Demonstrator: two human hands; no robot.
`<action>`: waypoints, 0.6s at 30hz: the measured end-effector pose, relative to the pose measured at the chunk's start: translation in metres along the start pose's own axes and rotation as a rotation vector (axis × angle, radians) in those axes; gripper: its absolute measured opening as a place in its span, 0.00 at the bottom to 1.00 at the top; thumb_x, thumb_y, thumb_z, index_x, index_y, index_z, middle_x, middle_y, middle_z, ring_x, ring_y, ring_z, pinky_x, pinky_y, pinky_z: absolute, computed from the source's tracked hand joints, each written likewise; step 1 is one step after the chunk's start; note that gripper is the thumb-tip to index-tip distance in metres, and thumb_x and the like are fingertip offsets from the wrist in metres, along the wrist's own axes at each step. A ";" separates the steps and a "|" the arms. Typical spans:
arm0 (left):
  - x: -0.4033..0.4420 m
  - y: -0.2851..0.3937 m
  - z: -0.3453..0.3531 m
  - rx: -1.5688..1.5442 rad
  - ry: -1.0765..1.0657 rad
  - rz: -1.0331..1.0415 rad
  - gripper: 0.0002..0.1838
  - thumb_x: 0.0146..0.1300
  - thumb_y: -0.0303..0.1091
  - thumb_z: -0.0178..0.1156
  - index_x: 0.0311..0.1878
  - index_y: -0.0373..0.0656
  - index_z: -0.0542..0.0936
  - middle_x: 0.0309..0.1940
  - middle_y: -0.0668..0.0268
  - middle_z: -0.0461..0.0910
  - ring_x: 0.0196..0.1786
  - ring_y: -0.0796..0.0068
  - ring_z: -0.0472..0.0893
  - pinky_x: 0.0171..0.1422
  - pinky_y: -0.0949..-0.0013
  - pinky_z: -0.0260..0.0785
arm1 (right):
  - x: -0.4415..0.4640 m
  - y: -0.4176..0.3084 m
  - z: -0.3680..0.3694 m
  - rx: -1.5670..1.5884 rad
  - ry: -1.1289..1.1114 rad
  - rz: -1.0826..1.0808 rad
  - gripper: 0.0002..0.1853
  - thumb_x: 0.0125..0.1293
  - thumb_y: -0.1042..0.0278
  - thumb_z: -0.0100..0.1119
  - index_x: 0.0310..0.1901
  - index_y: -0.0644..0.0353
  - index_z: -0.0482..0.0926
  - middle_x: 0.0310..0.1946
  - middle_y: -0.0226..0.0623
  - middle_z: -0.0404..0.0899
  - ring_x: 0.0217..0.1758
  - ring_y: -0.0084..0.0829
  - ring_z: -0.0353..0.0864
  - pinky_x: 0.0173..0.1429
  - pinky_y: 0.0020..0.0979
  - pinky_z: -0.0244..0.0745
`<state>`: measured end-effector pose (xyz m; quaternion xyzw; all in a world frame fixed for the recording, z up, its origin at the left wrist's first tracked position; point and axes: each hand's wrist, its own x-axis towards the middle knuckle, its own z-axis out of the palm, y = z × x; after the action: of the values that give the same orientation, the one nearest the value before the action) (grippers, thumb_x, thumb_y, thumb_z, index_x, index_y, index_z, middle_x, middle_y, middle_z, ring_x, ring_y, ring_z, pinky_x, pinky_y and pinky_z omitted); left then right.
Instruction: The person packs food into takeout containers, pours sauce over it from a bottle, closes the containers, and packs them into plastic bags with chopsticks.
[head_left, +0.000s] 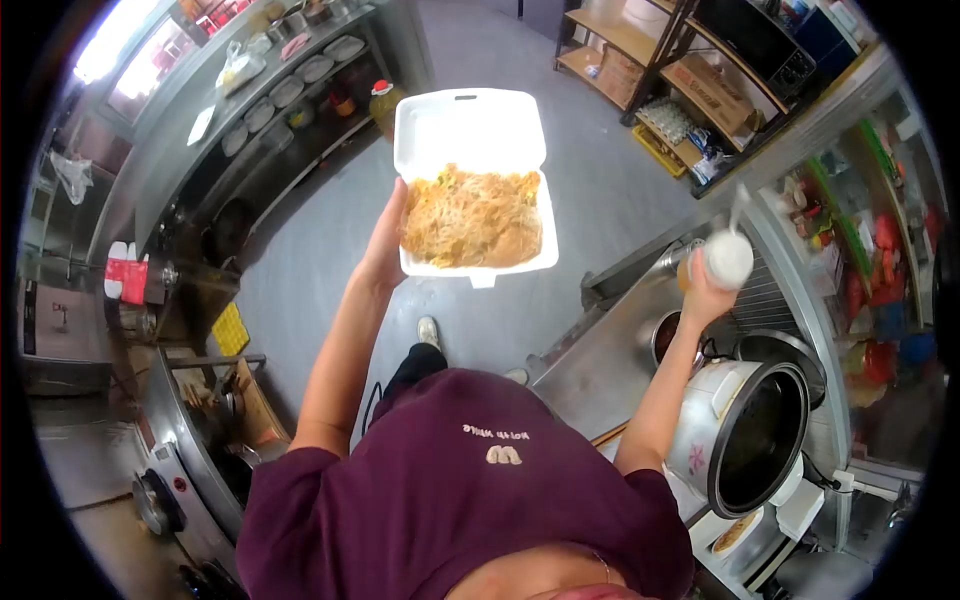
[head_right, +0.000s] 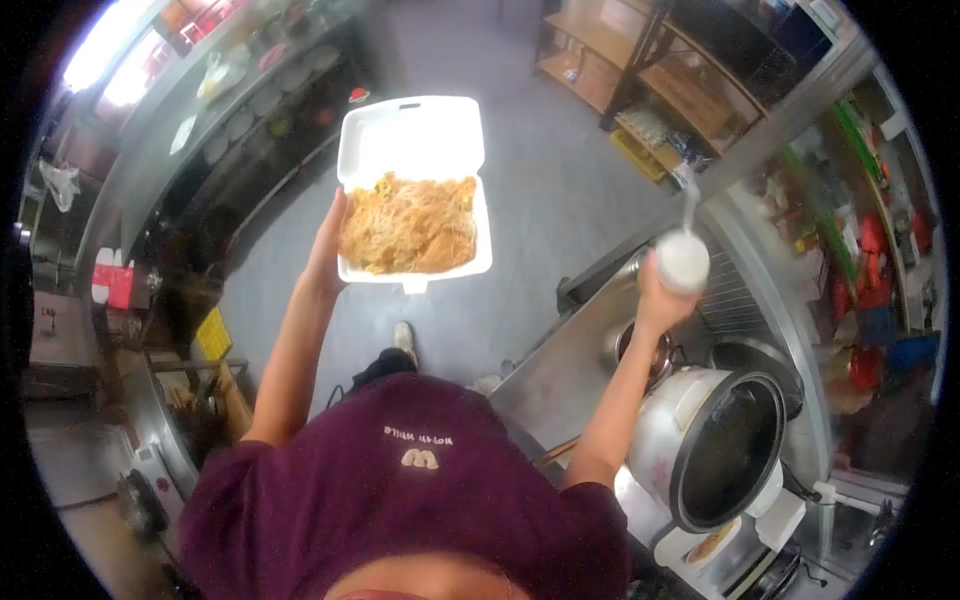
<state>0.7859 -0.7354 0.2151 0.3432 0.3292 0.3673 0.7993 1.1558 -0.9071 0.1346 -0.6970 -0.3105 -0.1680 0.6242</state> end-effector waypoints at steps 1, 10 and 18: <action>-0.005 0.008 0.003 0.016 0.005 -0.021 0.31 0.69 0.53 0.32 0.64 0.37 0.58 0.60 0.57 0.65 0.60 0.66 0.69 0.63 0.66 0.63 | 0.009 -0.042 0.000 -0.128 -0.072 -0.137 0.26 0.44 0.69 0.71 0.47 0.66 0.73 0.43 0.40 0.77 0.47 0.37 0.76 0.58 0.40 0.65; 0.029 -0.003 -0.030 -0.060 -0.280 -0.041 0.32 0.69 0.54 0.29 0.65 0.38 0.54 0.63 0.56 0.60 0.64 0.63 0.63 0.67 0.63 0.58 | -0.004 -0.223 0.073 -0.812 -0.405 -1.314 0.13 0.49 0.71 0.52 0.39 0.58 0.73 0.38 0.35 0.72 0.47 0.36 0.71 0.59 0.39 0.61; 0.032 -0.003 -0.033 -0.013 -0.317 -0.032 0.32 0.69 0.53 0.27 0.65 0.37 0.55 0.63 0.57 0.60 0.64 0.65 0.63 0.67 0.64 0.57 | -0.003 -0.241 0.051 -1.175 -0.391 -1.438 0.14 0.54 0.69 0.48 0.44 0.54 0.72 0.42 0.32 0.72 0.53 0.32 0.70 0.64 0.35 0.53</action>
<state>0.7777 -0.7002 0.1858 0.3865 0.2021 0.2978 0.8492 0.9914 -0.8511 0.3086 -0.5570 -0.6301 -0.5220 -0.1425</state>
